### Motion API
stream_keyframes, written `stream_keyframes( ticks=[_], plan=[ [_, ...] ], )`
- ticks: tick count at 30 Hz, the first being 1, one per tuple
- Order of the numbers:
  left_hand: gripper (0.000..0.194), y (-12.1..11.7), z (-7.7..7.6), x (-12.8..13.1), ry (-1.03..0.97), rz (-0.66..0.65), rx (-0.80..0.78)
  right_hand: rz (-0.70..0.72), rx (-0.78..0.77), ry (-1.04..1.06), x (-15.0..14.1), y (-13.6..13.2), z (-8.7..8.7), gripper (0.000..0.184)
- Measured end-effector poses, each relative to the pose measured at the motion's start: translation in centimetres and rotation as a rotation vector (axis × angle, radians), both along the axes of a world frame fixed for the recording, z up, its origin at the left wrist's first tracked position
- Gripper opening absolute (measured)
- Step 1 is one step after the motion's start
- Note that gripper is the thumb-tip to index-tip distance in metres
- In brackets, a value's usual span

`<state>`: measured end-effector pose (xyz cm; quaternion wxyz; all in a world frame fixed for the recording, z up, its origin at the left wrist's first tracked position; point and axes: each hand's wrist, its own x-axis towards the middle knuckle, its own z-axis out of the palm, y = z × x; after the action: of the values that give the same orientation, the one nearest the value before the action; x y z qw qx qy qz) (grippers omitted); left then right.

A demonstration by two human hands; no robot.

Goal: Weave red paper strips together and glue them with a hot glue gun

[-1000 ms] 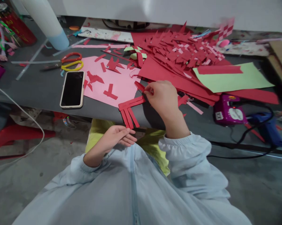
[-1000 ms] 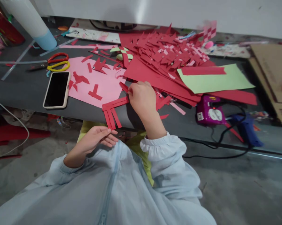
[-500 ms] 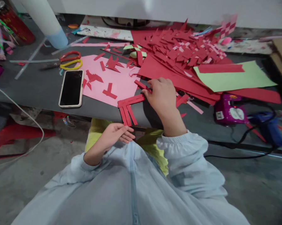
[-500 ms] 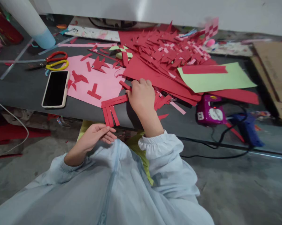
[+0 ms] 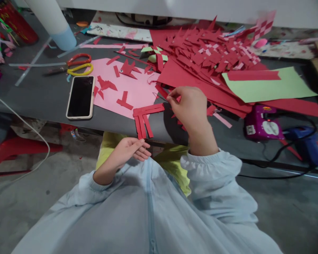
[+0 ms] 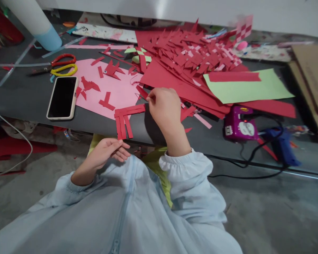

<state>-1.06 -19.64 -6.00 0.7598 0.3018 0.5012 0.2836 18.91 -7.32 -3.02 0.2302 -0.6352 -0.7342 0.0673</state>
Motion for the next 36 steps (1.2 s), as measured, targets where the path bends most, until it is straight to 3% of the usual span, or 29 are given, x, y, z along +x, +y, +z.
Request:
stream_keyframes(
  ticks=[4,9,14,18,21,27,32,36],
  plan=[
    [0.044,-0.2,0.2,-0.8,0.061,-0.122,0.043,-0.048,0.04,0.06,1.2,-0.9,1.1,0.007],
    [0.032,-0.1,1.6,-1.5,0.214,-0.167,0.215,-0.049,0.074,0.182,2.3,-2.8,2.5,0.004],
    [0.029,0.1,3.0,-1.9,0.331,-0.089,0.345,0.0,0.111,0.314,2.7,-5.1,3.3,0.004],
    [0.024,0.2,3.3,-1.8,0.337,-0.009,0.423,0.046,0.131,0.305,2.9,-6.7,3.4,0.005],
    [0.023,0.2,3.2,-1.4,0.281,0.074,0.46,0.127,0.168,0.273,2.8,-7.6,3.5,0.005],
    [0.044,0.5,3.2,0.3,0.18,0.155,0.459,0.49,0.125,0.214,1.8,-9.3,3.5,0.01],
    [0.049,0.7,3.0,0.8,0.216,0.207,0.453,0.554,0.04,0.268,1.3,-10.4,3.2,0.013],
    [0.036,0.6,3.2,0.5,0.266,0.168,0.433,0.564,0.006,0.289,1.3,-10.8,3.4,0.014]
  ],
)
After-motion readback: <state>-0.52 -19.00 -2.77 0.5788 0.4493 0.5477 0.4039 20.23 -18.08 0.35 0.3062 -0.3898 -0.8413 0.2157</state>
